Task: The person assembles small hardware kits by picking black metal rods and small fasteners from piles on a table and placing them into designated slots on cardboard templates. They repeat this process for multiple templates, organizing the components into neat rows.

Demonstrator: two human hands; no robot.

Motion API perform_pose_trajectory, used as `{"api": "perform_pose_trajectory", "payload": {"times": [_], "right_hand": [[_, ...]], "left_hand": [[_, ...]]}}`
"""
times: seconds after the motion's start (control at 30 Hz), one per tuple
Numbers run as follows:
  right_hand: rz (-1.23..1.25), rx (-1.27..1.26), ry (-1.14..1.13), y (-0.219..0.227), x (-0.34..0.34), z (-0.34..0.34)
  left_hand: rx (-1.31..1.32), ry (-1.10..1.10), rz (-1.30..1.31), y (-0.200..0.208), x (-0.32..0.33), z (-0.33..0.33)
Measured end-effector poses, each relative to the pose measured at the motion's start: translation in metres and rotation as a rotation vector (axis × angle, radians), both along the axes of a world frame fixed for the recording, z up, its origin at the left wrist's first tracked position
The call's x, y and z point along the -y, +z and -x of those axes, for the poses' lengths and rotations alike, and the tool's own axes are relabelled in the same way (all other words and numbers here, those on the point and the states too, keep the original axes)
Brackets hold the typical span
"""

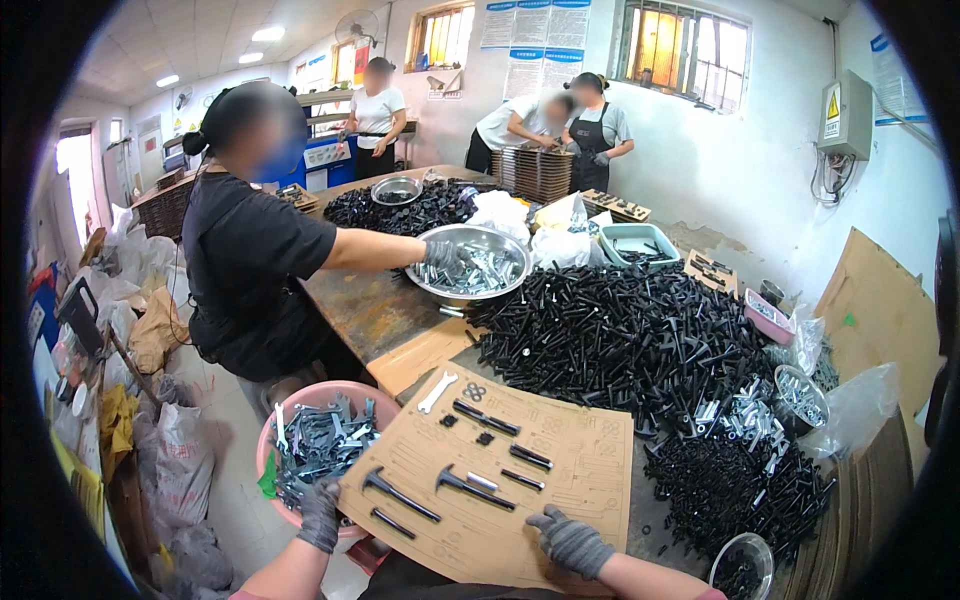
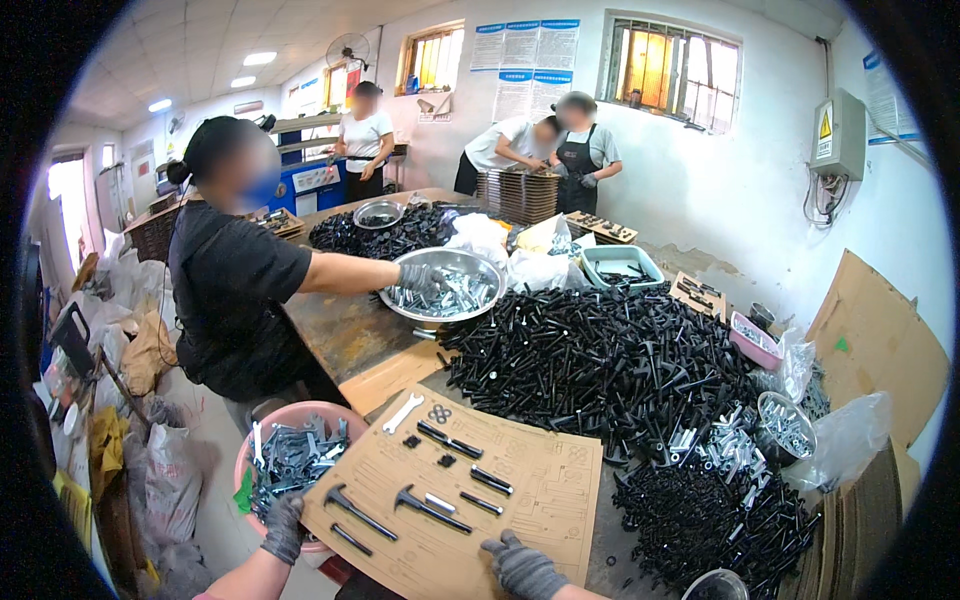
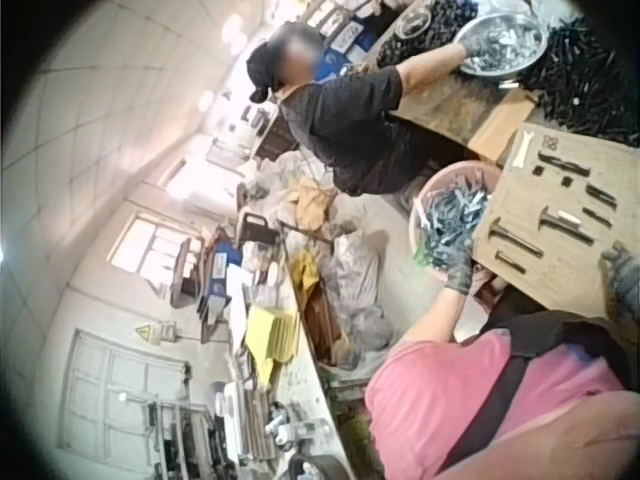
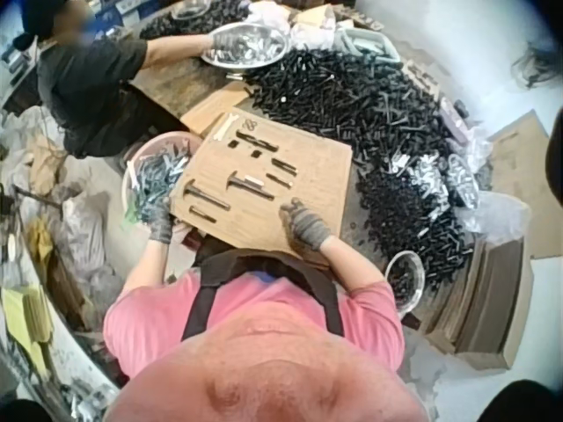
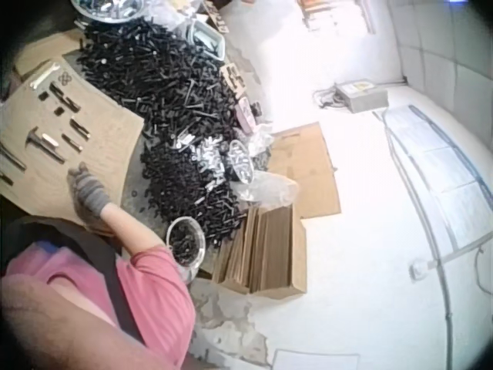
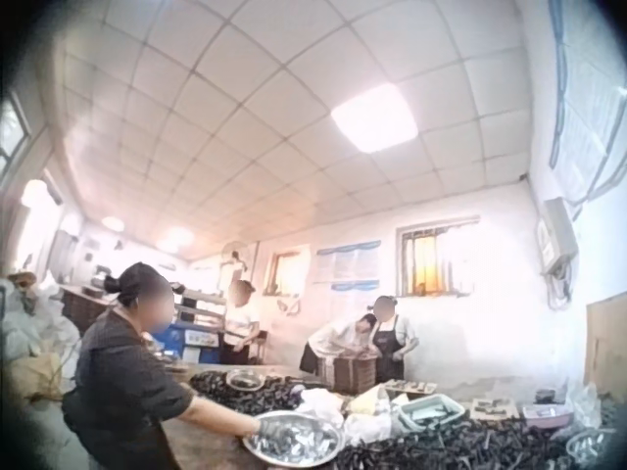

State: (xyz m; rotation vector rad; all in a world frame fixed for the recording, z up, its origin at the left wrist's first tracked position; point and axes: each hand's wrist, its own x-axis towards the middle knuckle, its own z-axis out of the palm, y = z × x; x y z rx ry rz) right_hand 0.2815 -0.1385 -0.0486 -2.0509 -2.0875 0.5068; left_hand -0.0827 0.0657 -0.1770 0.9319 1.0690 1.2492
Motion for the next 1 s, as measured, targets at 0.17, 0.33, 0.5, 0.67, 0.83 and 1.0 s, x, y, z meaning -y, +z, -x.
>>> {"api": "perform_pose_trajectory", "payload": {"times": [0.17,0.33,0.5,0.67,0.83,1.0], "right_hand": [[-0.123,0.028,0.140,-0.019,-0.040,0.023],[-0.059,0.039,0.152,-0.039,-0.075,0.035],[0.033,0.043,0.170,-0.044,-0.106,0.043],[0.095,0.089,0.164,-0.028,-0.136,0.056],[0.094,0.022,0.096,-0.005,-0.151,0.062],[-0.002,-0.062,0.110,0.008,-0.147,0.049]], "left_hand": [[0.391,0.084,0.023,0.017,-0.024,0.015],[0.605,0.073,0.047,0.050,-0.004,-0.014],[0.690,0.084,0.123,0.046,0.012,-0.050],[0.730,0.042,0.051,0.040,0.017,-0.077],[0.818,0.129,0.303,0.032,-0.006,-0.082],[0.890,0.024,0.248,0.020,-0.065,-0.060]]}}
